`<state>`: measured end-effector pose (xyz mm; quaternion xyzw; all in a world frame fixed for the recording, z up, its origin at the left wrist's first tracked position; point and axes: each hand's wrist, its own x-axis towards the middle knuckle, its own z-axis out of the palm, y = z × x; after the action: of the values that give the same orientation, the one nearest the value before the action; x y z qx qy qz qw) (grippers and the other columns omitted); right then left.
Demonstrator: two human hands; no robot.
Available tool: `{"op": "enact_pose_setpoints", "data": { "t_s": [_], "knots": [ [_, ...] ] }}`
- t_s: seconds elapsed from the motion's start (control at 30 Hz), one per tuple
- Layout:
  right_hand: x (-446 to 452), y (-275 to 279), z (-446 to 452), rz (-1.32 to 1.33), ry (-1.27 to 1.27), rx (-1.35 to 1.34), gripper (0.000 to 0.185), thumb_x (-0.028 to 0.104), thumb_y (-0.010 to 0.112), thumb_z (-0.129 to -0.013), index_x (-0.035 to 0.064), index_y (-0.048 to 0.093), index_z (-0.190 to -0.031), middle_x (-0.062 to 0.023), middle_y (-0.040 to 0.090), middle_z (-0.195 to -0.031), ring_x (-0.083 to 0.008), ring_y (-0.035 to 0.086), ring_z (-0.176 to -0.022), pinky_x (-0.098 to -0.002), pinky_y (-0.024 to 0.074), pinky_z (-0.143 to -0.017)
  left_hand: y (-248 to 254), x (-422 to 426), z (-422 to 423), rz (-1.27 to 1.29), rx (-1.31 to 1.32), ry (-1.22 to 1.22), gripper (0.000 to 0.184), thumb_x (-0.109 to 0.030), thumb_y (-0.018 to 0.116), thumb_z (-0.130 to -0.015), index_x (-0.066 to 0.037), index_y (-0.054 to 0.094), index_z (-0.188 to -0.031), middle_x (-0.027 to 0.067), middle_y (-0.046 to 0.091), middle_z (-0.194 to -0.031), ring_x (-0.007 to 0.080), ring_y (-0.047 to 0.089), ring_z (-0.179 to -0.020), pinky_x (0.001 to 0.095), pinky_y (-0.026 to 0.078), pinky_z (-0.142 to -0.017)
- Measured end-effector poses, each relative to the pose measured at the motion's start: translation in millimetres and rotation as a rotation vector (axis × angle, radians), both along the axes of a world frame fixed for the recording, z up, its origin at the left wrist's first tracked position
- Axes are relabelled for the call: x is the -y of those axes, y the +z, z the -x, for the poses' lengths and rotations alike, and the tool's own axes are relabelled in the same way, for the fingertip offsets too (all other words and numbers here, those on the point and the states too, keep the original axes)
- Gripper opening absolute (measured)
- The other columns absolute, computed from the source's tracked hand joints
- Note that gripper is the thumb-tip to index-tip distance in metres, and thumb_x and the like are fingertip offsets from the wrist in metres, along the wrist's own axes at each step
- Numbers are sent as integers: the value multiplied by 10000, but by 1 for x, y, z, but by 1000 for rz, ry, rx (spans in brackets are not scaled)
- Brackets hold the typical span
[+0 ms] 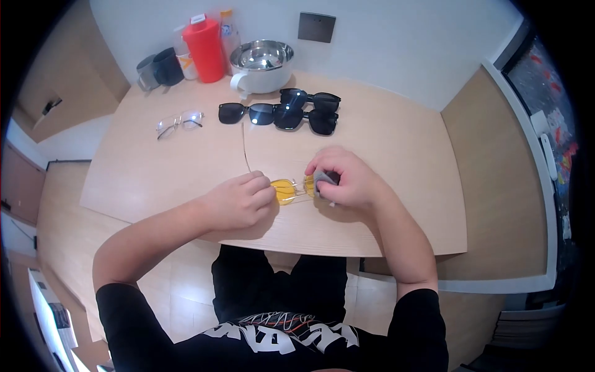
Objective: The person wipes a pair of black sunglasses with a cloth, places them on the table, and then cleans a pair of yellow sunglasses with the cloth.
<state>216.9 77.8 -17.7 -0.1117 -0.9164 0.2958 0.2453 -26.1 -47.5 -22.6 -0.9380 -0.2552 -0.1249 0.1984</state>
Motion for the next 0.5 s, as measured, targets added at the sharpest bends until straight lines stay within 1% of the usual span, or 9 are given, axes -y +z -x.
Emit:
{"op": "enact_pose_setpoints", "data": {
  "t_s": [0.1,0.17,0.27,0.37,0.47,0.5],
  "knots": [
    [10,4,4,18,-41,151,133,140,638,-702,36,606,-780,-116,600,-757,-312,551,-773,-390,456,-713,-1,-3,6,-24,59,-75,213,-121,609,-652,6,587,-822,104,545,-881,278,560,-890,384,487,-885],
    [13,3,8,-27,-87,203,124,147,631,-719,39,598,-772,-124,598,-761,-315,557,-794,-402,452,-713,-3,-4,11,-39,107,-96,228,-115,614,-653,8,573,-840,114,551,-900,294,562,-905,407,485,-907],
    [22,11,11,-102,-172,255,103,138,617,-745,41,589,-765,-130,595,-762,-319,562,-811,-416,451,-712,-3,-3,12,-17,145,-103,241,-97,634,-660,3,568,-869,116,552,-909,303,567,-906,410,491,-908],
    [28,17,13,-108,-210,317,73,114,597,-771,42,592,-784,-131,598,-772,-320,564,-832,-423,450,-723,2,-4,18,114,219,-187,339,-55,669,-633,9,564,-949,149,557,-984,341,578,-903,434,510,-857],
    [25,1,13,-121,-180,317,54,85,579,-788,45,599,-819,-130,606,-805,-320,561,-861,-428,450,-744,7,1,22,320,341,-139,374,-29,722,-646,-2,556,-980,157,549,-993,323,573,-908,414,501,-829],
    [24,-1,14,-140,-163,303,56,75,573,-792,47,601,-832,-130,609,-818,-319,559,-872,-430,450,-751,2,3,22,310,423,-73,342,-40,733,-660,2,562,-953,147,547,-963,317,566,-889,403,494,-807]
  ]
}}
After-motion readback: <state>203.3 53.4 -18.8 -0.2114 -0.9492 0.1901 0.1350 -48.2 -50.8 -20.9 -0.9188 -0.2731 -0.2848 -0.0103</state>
